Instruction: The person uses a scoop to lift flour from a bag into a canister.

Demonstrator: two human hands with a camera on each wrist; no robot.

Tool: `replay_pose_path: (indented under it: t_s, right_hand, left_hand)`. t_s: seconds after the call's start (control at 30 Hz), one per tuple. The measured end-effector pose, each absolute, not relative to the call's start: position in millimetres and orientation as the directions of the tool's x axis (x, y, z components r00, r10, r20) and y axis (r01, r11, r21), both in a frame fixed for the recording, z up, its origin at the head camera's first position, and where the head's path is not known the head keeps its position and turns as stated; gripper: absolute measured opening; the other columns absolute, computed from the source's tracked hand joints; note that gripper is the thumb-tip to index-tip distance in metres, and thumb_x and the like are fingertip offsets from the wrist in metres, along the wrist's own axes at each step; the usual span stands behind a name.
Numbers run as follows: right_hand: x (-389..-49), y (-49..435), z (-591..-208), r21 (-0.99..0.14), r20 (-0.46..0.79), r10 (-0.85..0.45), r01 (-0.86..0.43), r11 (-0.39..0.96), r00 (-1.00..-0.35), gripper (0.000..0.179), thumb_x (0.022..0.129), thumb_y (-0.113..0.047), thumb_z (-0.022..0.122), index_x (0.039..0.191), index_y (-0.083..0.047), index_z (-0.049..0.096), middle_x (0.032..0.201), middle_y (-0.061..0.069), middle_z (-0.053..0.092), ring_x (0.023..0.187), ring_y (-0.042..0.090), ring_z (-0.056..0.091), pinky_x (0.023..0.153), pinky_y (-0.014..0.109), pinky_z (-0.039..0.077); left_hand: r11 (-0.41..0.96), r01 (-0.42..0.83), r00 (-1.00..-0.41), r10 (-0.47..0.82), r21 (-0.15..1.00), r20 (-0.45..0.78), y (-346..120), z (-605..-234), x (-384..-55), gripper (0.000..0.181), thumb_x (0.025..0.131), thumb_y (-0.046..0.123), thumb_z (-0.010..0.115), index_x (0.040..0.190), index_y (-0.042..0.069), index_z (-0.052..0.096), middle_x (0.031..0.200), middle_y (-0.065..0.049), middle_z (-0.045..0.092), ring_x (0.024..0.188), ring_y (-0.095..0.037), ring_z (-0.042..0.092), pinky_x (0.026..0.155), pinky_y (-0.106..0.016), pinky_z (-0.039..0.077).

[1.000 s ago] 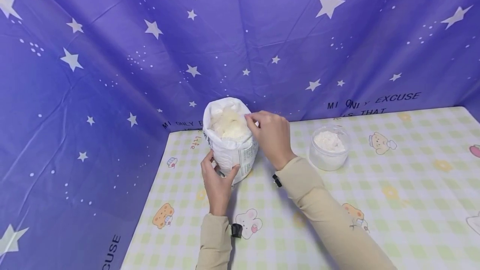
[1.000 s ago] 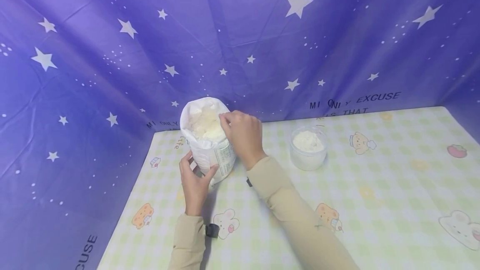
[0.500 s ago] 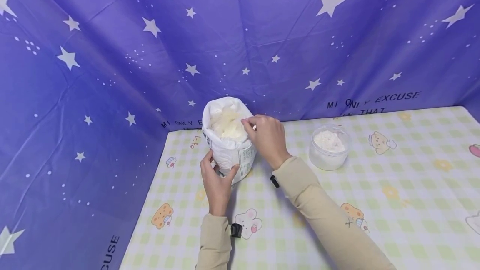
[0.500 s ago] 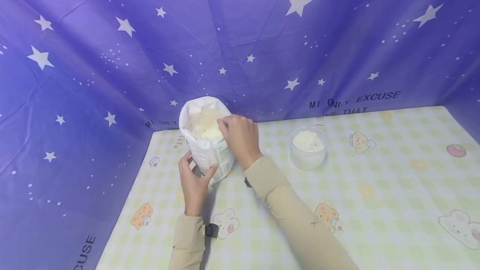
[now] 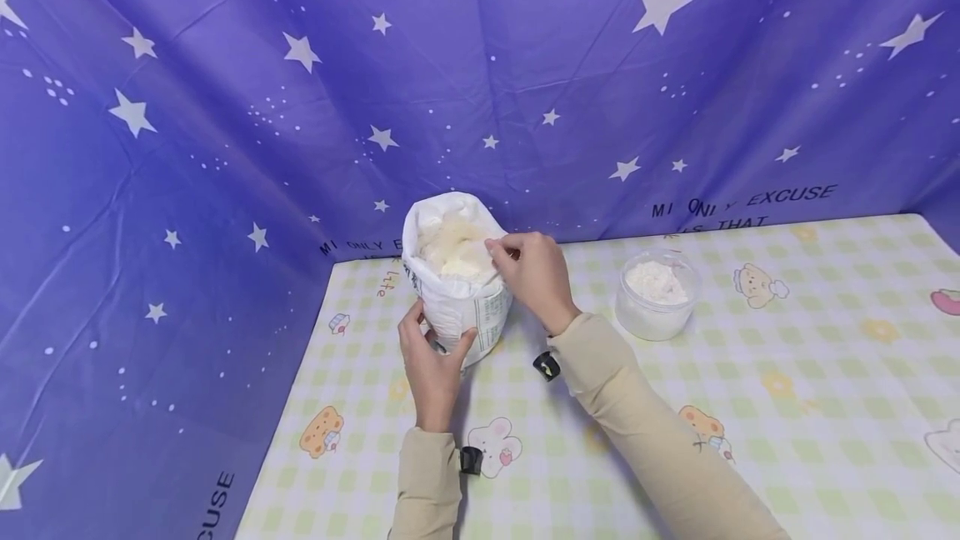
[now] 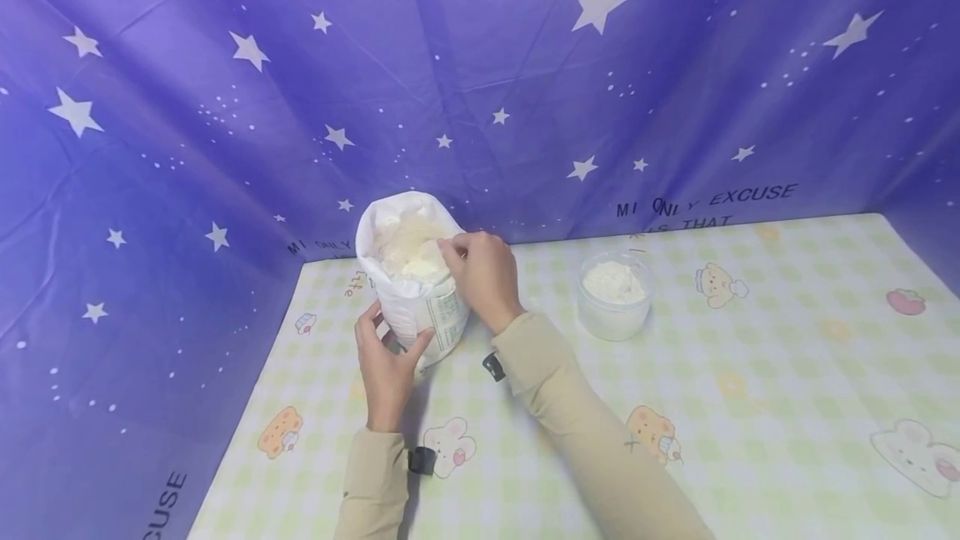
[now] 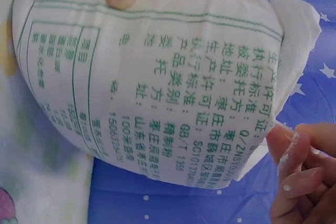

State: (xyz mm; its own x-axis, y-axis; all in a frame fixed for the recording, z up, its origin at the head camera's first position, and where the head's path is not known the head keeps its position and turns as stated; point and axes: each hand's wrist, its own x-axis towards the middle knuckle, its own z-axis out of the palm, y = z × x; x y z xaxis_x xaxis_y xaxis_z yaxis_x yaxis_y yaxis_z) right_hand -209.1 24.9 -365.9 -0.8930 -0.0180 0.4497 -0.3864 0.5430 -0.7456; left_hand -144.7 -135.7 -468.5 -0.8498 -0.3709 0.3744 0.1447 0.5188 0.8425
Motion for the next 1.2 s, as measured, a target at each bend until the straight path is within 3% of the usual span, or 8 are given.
replay_pose_path:
  t_s: [0.27, 0.47, 0.6, 0.9, 1.2]
  right_hand:
    - [-209.1, 26.5, -368.5, -0.860, 0.349, 0.035, -0.305, 0.410, -0.936, 0.027, 0.096, -0.020, 0.066, 0.081, -0.001, 0.078, 0.068, 0.007, 0.072, 0.060, 0.015, 0.062, 0.052, 0.021, 0.042]
    - [-208.7, 26.0, -369.2, -0.900, 0.317, 0.059, -0.281, 0.332, -0.946, 0.026, 0.095, -0.018, 0.066, 0.081, -0.001, 0.078, 0.066, 0.008, 0.070, 0.056, 0.012, 0.057, 0.047, 0.017, 0.037]
    - [-209.1, 25.9, -369.6, -0.896, 0.332, 0.049, -0.299, 0.328, -0.942, 0.027, 0.096, -0.018, 0.066, 0.080, 0.000, 0.077, 0.065, 0.008, 0.069, 0.054, 0.013, 0.054, 0.045, 0.018, 0.036]
    - [-209.7, 20.0, -367.2, -0.823, 0.358, -0.052, -0.342, 0.454, -0.932, 0.030, 0.097, -0.023, 0.064, 0.078, -0.005, 0.077, 0.068, 0.004, 0.070, 0.056, 0.014, 0.050, 0.055, 0.024, 0.039]
    - [-206.9, 30.4, -365.7, -0.926, 0.263, 0.000, -0.252, 0.279, -0.965, 0.027, 0.096, -0.021, 0.065, 0.082, -0.002, 0.078, 0.071, 0.009, 0.073, 0.056, 0.011, 0.048, 0.049, 0.019, 0.036]
  left_hand:
    - [0.523, 0.150, -0.847, -0.370, 0.839, 0.381, -135.4, -468.8, -143.6, 0.084, 0.072, 0.013, 0.089, 0.141, 0.003, 0.041, 0.134, -0.015, 0.048, 0.127, -0.026, 0.048, 0.103, -0.035, 0.053]
    - [0.526, 0.145, -0.846, -0.374, 0.838, 0.381, -136.0, -469.2, -143.2, 0.085, 0.072, 0.014, 0.089, 0.141, 0.002, 0.041, 0.134, -0.016, 0.047, 0.127, -0.027, 0.048, 0.103, -0.035, 0.053]
    - [0.522, 0.143, -0.849, -0.372, 0.841, 0.375, -135.1, -468.1, -143.6, 0.085, 0.072, 0.013, 0.089, 0.141, 0.002, 0.041, 0.135, -0.016, 0.047, 0.128, -0.027, 0.048, 0.104, -0.034, 0.053]
    - [0.524, 0.145, -0.854, -0.363, 0.839, 0.374, -134.4, -466.6, -144.6, 0.084, 0.073, 0.013, 0.089, 0.141, 0.003, 0.041, 0.135, -0.016, 0.047, 0.128, -0.027, 0.047, 0.104, -0.036, 0.052]
    - [0.515, 0.138, -0.856, -0.367, 0.846, 0.363, -133.8, -465.2, -142.3, 0.084, 0.073, 0.013, 0.088, 0.141, 0.003, 0.041, 0.135, -0.015, 0.046, 0.129, -0.027, 0.047, 0.104, -0.037, 0.052]
